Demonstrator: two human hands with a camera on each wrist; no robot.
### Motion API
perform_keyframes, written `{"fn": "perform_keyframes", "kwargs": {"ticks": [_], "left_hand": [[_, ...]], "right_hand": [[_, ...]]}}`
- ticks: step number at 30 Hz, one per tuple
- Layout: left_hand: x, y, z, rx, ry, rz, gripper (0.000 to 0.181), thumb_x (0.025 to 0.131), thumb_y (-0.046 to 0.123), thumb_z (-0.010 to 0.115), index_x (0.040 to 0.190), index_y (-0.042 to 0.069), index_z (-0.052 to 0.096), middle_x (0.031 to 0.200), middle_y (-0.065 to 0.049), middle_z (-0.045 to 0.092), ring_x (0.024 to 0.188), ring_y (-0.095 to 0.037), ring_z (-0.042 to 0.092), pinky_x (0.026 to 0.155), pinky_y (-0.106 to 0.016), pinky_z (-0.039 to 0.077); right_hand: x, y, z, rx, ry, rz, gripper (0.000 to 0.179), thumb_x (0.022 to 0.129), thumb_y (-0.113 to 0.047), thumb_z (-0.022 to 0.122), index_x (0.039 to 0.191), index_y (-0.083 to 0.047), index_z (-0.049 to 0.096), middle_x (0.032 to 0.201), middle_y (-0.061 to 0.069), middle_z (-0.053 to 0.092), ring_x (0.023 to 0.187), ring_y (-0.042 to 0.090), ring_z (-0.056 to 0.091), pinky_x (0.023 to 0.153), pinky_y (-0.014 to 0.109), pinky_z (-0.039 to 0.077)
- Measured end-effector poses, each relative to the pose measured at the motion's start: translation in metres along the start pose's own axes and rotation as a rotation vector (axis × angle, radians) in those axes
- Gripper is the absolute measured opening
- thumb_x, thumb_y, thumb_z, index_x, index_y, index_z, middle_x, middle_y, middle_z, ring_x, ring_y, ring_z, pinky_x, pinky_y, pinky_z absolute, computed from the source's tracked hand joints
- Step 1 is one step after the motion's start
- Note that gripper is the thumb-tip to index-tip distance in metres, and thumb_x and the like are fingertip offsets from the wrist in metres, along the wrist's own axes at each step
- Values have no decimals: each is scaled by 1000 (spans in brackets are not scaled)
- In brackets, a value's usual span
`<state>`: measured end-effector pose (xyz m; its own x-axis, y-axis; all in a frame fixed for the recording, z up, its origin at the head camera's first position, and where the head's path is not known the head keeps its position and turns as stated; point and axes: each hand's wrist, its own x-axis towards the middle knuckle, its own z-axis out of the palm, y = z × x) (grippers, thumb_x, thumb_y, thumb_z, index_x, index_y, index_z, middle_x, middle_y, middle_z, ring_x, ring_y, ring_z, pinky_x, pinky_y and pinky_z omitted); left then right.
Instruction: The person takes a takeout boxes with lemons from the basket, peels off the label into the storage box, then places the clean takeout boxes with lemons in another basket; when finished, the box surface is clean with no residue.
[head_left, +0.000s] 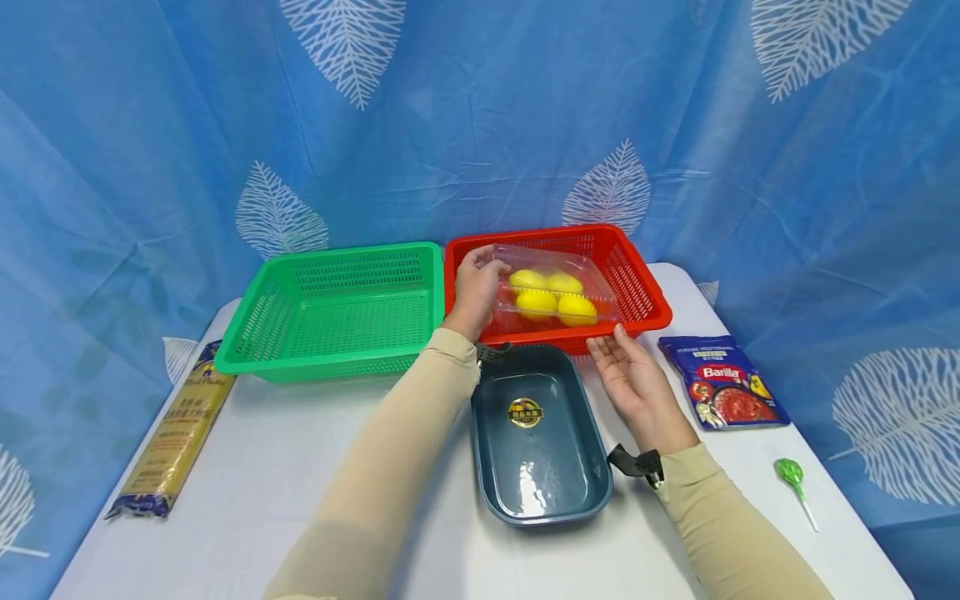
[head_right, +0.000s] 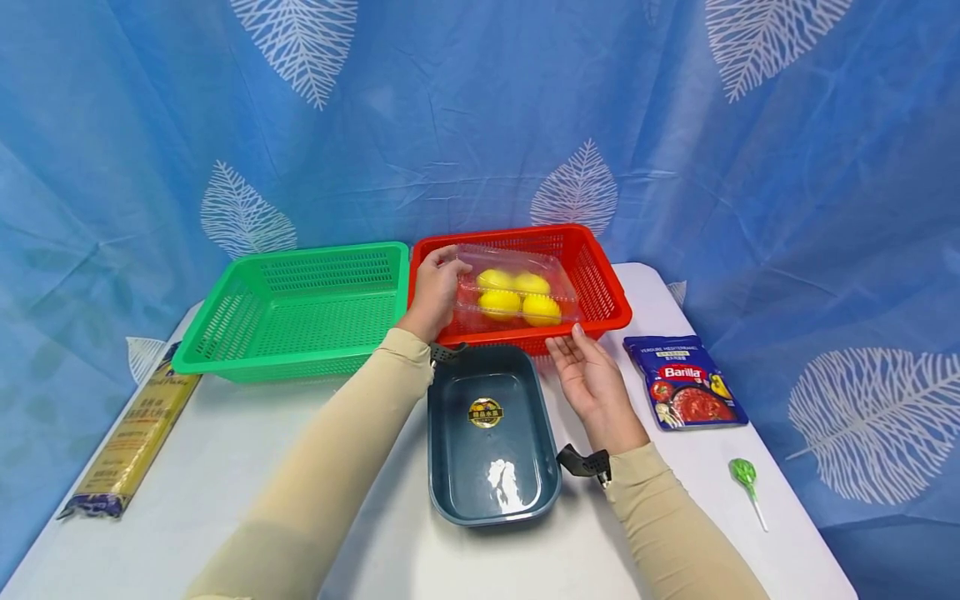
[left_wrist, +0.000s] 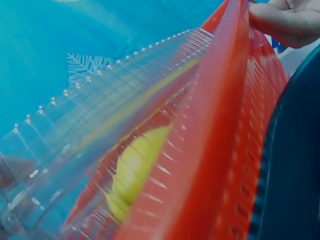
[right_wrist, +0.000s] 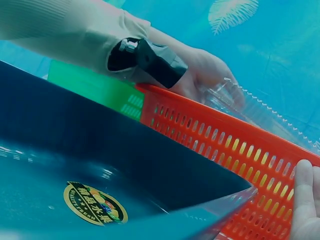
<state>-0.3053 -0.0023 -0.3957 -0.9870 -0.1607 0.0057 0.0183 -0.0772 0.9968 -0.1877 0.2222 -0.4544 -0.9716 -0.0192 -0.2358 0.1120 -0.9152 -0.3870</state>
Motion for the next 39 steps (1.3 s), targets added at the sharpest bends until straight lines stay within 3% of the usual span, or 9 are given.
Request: {"fn": "perform_keyframes", "kwargs": {"ticks": [6, 13, 20, 28, 39], "left_hand": [[0, 1, -2, 37, -30, 13, 51, 98, 10, 70, 146, 14, 52, 146, -6, 54, 120, -23, 54, 91, -34, 59], [0, -1, -4, 89, -38, -37, 52, 100, 10, 66, 149, 13, 48, 149, -8, 51, 120, -23, 53, 92, -35, 58], [-1, 5, -15, 252, -74, -108, 61, 99, 12, 66, 154, 15, 40, 143, -10, 50, 118, -26, 52, 93, -43, 58], [-1, 4, -14, 449, -151, -166, 63, 100, 20, 69, 151, 11, 34, 132, -11, 53, 115, -26, 55, 94, -45, 58], [-1, 6, -16, 483, -194, -213, 69, 98, 24, 73, 151, 12, 31, 131, -10, 51, 117, -26, 53, 95, -46, 57]], "right_hand": [[0, 0, 1, 21, -6, 6, 52, 107, -8, 59, 154, -13, 36, 120, 11, 61, 106, 23, 65, 104, 36, 51], [0, 1, 0, 13, 5, 6, 54, 107, -8, 59, 156, -13, 35, 129, 10, 57, 108, 22, 65, 104, 36, 51], [1, 2, 0, -15, -6, -2, 62, 107, -9, 60, 160, -14, 29, 125, 10, 58, 108, 22, 64, 104, 35, 50], [1, 1, -1, -34, 1, -12, 68, 107, -11, 61, 165, -16, 26, 143, 8, 49, 112, 21, 62, 104, 35, 50], [3, 2, -2, -37, -3, -18, 71, 106, -10, 63, 165, -17, 24, 149, 8, 47, 112, 21, 62, 105, 35, 50]]}}
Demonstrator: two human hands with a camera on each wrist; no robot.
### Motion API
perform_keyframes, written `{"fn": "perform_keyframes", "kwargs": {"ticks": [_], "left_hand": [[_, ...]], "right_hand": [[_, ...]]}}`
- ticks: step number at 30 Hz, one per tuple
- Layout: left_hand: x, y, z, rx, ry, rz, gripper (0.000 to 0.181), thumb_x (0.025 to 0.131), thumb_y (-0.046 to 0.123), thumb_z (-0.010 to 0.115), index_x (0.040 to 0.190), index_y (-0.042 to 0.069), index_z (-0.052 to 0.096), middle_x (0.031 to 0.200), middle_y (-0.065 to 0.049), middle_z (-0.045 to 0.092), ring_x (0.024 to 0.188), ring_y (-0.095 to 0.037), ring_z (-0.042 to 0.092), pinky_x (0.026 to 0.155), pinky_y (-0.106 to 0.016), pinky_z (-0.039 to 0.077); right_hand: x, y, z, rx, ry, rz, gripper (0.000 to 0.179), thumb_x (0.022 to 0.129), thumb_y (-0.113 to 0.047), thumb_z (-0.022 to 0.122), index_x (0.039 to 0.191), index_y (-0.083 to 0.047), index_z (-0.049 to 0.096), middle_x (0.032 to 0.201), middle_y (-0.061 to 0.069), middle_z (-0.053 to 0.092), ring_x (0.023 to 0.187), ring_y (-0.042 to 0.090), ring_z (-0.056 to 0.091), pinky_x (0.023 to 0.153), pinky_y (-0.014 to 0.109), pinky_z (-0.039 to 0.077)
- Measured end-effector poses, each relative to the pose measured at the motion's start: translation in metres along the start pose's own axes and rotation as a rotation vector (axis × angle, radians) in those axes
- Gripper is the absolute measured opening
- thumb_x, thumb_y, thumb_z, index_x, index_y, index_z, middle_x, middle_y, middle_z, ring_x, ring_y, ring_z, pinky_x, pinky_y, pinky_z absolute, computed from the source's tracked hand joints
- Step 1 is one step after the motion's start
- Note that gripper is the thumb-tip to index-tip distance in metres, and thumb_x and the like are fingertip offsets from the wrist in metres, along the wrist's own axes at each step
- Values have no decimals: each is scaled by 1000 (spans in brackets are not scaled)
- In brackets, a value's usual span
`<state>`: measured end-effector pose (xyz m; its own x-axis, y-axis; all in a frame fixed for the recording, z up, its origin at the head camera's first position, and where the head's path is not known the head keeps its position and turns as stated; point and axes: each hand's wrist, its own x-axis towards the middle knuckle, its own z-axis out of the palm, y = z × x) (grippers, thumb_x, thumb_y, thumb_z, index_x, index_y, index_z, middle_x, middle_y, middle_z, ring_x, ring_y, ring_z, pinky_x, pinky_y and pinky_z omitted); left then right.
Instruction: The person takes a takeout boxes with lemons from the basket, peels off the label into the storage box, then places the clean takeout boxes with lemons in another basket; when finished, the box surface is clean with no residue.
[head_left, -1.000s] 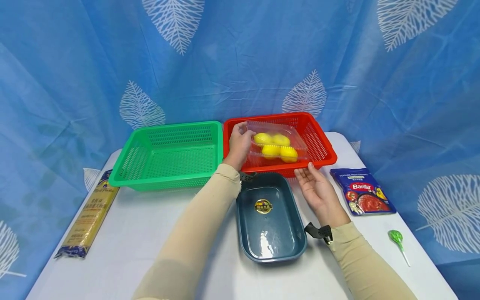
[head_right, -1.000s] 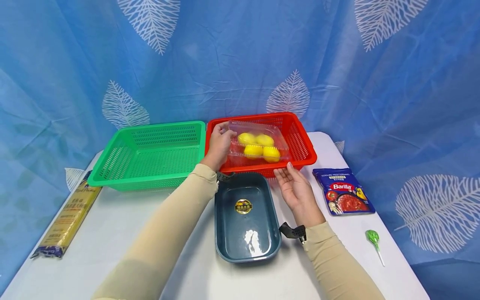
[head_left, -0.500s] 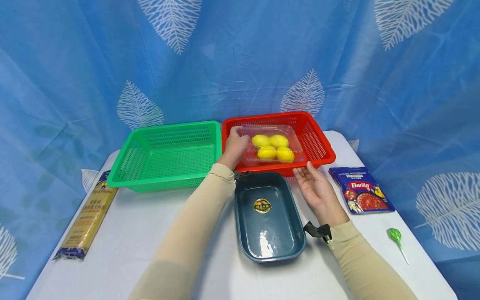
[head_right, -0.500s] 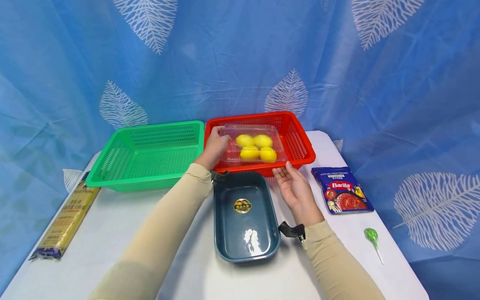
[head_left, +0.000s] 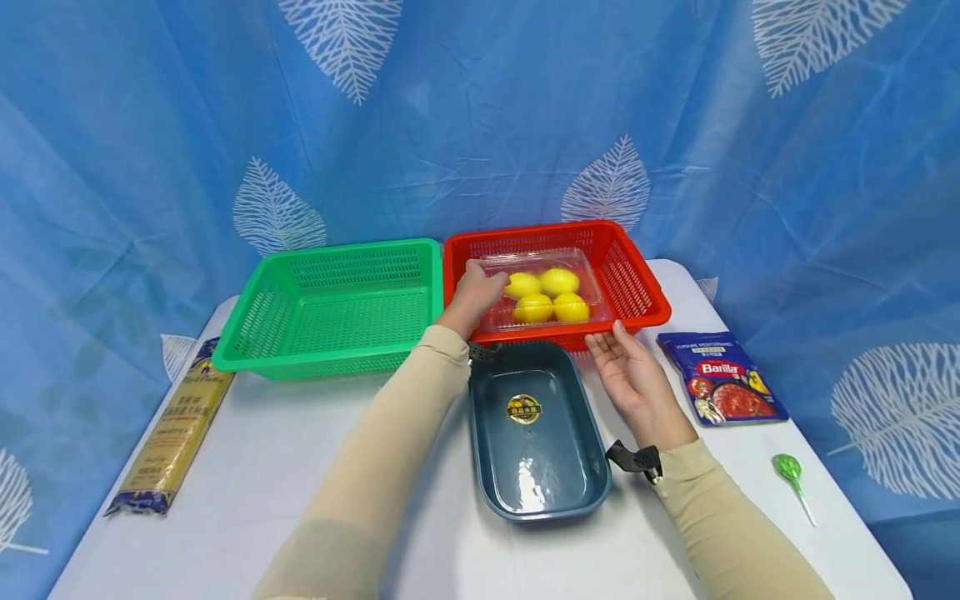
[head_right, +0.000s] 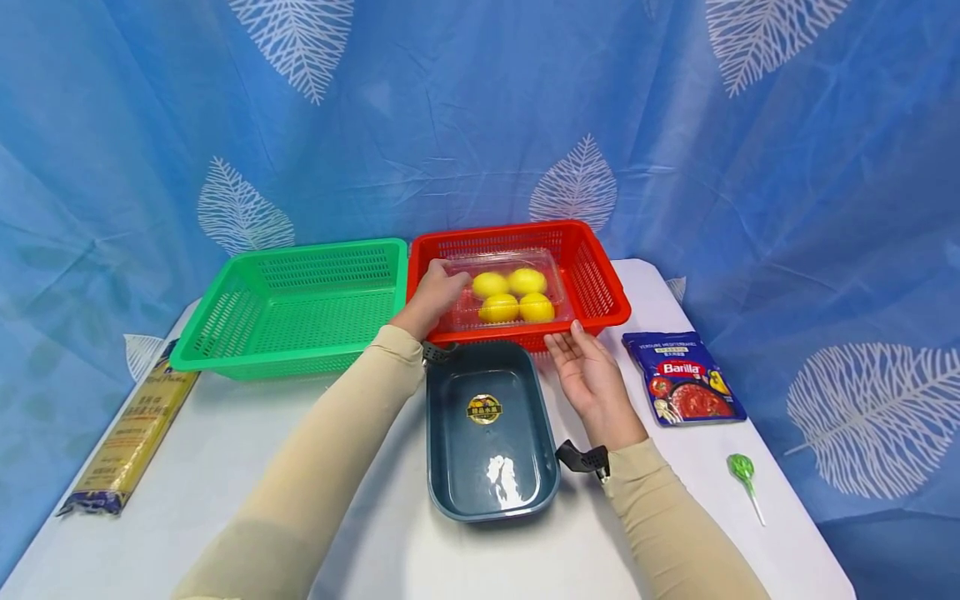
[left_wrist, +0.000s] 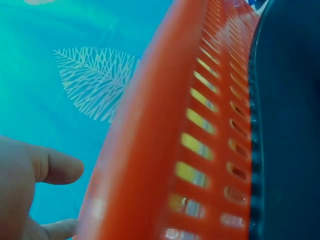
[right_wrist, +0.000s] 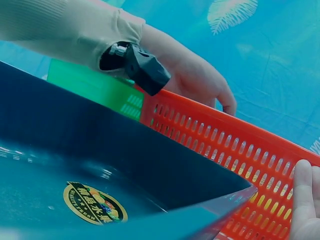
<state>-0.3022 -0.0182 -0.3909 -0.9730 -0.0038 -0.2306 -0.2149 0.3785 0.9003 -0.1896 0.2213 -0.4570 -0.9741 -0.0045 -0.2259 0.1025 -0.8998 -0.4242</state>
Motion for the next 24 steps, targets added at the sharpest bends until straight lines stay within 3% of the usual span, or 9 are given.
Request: {"fn": "perform_keyframes", "kwargs": {"ticks": [3, 9, 13, 17, 19, 24], "left_hand": [[-4, 2, -3, 26, 15, 48, 68, 99, 25, 73, 153, 10, 34, 135, -11, 53, 117, -26, 54, 97, -44, 57], [-18, 7, -17, 91, 63, 241, 66, 100, 24, 69, 156, 5, 40, 146, -18, 53, 106, -28, 59, 95, -41, 57], [-31, 9, -35, 74, 64, 268, 65, 101, 23, 69, 157, 9, 40, 143, -18, 55, 106, -28, 62, 90, -45, 60], [-45, 5, -59, 77, 66, 288, 63, 104, 24, 67, 158, 11, 40, 151, -15, 50, 120, -30, 60, 90, -47, 60], [-51, 0, -75, 111, 74, 320, 63, 104, 26, 67, 159, 10, 40, 157, -13, 46, 132, -31, 53, 96, -49, 57], [-62, -11, -119, 255, 104, 427, 64, 105, 31, 63, 160, 7, 39, 163, -12, 41, 150, -31, 34, 116, -53, 38]], "right_hand": [[-1, 0, 0, -8, 2, 2, 70, 107, -11, 61, 165, -17, 24, 147, 8, 48, 112, 21, 63, 104, 35, 50], [0, 0, 0, -14, -8, 0, 70, 107, -11, 60, 165, -16, 22, 144, 9, 49, 111, 21, 63, 105, 36, 50], [1, 1, 1, -17, -9, 3, 69, 107, -11, 61, 164, -15, 24, 138, 10, 52, 108, 21, 63, 104, 36, 50], [1, 1, 1, -6, 2, 16, 60, 107, -11, 60, 159, -13, 31, 124, 10, 59, 104, 22, 65, 103, 36, 51], [0, 1, 1, 12, 6, 22, 55, 107, -10, 60, 156, -12, 34, 117, 11, 62, 102, 22, 65, 103, 36, 51], [0, -1, 1, 46, 11, 28, 50, 106, -8, 62, 150, -10, 38, 109, 12, 64, 98, 24, 66, 101, 37, 53]]}}
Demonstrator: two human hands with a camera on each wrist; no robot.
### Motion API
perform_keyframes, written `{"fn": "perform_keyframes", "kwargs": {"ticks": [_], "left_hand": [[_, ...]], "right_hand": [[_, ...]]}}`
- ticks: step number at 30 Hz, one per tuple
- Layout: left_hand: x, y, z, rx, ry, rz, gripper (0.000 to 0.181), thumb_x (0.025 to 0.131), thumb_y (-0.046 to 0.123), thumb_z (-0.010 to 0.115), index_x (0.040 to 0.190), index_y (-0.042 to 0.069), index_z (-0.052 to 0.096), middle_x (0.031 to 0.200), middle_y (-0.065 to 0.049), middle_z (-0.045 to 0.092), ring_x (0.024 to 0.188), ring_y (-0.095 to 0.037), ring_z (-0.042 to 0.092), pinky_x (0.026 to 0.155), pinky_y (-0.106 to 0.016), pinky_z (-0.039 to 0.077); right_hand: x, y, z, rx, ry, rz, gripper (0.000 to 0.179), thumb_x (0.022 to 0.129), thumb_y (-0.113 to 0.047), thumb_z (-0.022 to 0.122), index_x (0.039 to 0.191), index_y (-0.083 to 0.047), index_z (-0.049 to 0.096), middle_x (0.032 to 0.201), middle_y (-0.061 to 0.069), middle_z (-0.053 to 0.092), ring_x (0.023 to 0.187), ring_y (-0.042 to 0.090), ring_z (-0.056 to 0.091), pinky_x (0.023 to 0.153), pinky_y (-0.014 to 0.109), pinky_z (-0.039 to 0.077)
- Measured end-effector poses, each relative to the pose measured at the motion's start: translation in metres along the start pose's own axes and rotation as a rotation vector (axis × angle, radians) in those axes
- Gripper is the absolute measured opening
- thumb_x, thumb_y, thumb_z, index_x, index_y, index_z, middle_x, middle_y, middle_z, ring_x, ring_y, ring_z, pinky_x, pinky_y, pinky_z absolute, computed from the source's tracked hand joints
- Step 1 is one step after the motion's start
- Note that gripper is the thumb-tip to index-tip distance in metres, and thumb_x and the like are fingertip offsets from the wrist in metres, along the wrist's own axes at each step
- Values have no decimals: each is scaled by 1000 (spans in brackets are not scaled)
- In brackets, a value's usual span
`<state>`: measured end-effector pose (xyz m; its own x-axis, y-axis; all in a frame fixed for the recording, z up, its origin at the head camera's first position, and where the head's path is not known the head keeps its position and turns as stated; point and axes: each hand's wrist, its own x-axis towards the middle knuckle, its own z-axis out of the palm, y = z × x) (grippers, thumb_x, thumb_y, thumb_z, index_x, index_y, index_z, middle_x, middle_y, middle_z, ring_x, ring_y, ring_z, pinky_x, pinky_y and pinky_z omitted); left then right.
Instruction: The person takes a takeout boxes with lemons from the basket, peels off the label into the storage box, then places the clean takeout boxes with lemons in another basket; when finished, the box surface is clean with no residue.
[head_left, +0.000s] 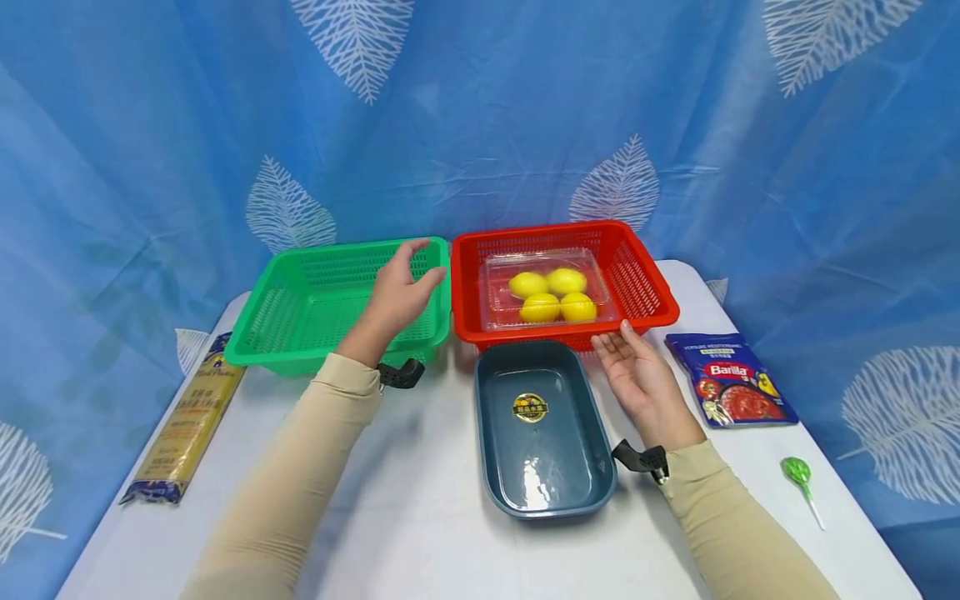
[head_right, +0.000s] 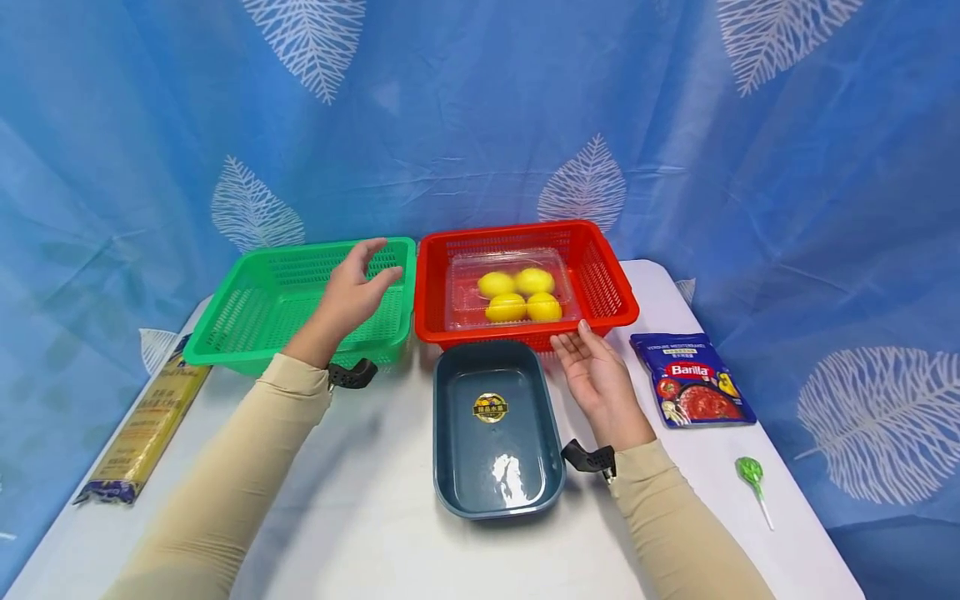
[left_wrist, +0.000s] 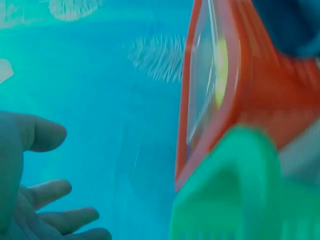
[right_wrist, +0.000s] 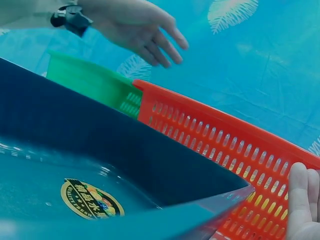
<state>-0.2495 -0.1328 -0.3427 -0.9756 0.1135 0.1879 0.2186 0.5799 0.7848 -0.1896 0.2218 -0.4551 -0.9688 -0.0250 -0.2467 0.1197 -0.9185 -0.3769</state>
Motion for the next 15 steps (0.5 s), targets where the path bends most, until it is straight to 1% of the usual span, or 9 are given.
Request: {"fn": "perform_keyframes", "kwargs": {"ticks": [1, 2, 4, 5, 7, 8, 12, 14, 15], "left_hand": [[-3, -3, -8, 26, -2, 10, 65, 106, 33, 63, 161, 8, 39, 163, -12, 40, 150, -31, 33, 117, -54, 35], [-6, -5, -17, 49, -5, 18, 65, 107, 34, 61, 162, 9, 38, 160, -15, 43, 140, -33, 46, 114, -55, 37], [-13, -11, -34, 98, -15, 28, 66, 108, 36, 60, 163, 11, 36, 149, -20, 50, 111, -37, 61, 105, -57, 42], [-17, -14, -42, 126, -21, 35, 66, 109, 37, 59, 164, 12, 35, 148, -21, 51, 92, -37, 62, 100, -56, 44], [-25, -21, -57, 165, -33, 36, 67, 109, 40, 57, 166, 14, 32, 124, -26, 58, 61, -33, 49, 85, -55, 46], [-30, -26, -63, 178, -36, 38, 67, 110, 40, 57, 166, 14, 31, 125, -27, 58, 52, -30, 39, 78, -54, 45], [-50, -48, -84, 211, -32, 18, 69, 109, 41, 57, 167, 14, 30, 153, -24, 47, 48, -30, 38, 68, -52, 44], [-60, -59, -93, 222, -35, 15, 70, 110, 40, 58, 167, 11, 30, 170, -18, 24, 70, -41, 58, 80, -59, 48], [-64, -63, -97, 230, -39, 12, 70, 110, 40, 58, 166, 10, 30, 171, -18, 22, 78, -45, 59, 85, -61, 47]], "right_hand": [[0, -1, 0, -6, 4, 1, 51, 105, -8, 63, 149, -10, 39, 109, 12, 63, 98, 24, 65, 101, 37, 54], [-1, -2, 0, -12, 5, 5, 51, 105, -8, 64, 149, -10, 38, 110, 12, 63, 99, 23, 65, 101, 37, 53], [-2, -4, 1, -20, 19, 19, 51, 104, -7, 66, 147, -11, 40, 113, 12, 61, 102, 23, 63, 102, 37, 53], [-3, -5, 1, -34, 30, 25, 48, 103, -7, 66, 145, -11, 42, 113, 11, 60, 102, 22, 62, 102, 36, 53], [-6, -8, 1, -67, 63, 45, 40, 103, -5, 67, 137, -8, 47, 113, 11, 57, 103, 21, 61, 102, 35, 53], [-8, -10, 1, -82, 81, 58, 35, 103, -4, 67, 133, -7, 49, 113, 11, 57, 104, 21, 61, 103, 35, 52], [-17, -21, 3, -132, 145, 99, 24, 102, -1, 68, 122, -4, 57, 113, 11, 58, 106, 20, 62, 104, 36, 51], [-21, -30, 3, -127, 174, 101, 23, 101, -1, 70, 121, -4, 59, 113, 11, 60, 108, 21, 62, 104, 37, 51], [-23, -34, 4, -121, 185, 94, 24, 100, -2, 71, 121, -4, 59, 113, 11, 60, 109, 21, 62, 103, 37, 52]]}}
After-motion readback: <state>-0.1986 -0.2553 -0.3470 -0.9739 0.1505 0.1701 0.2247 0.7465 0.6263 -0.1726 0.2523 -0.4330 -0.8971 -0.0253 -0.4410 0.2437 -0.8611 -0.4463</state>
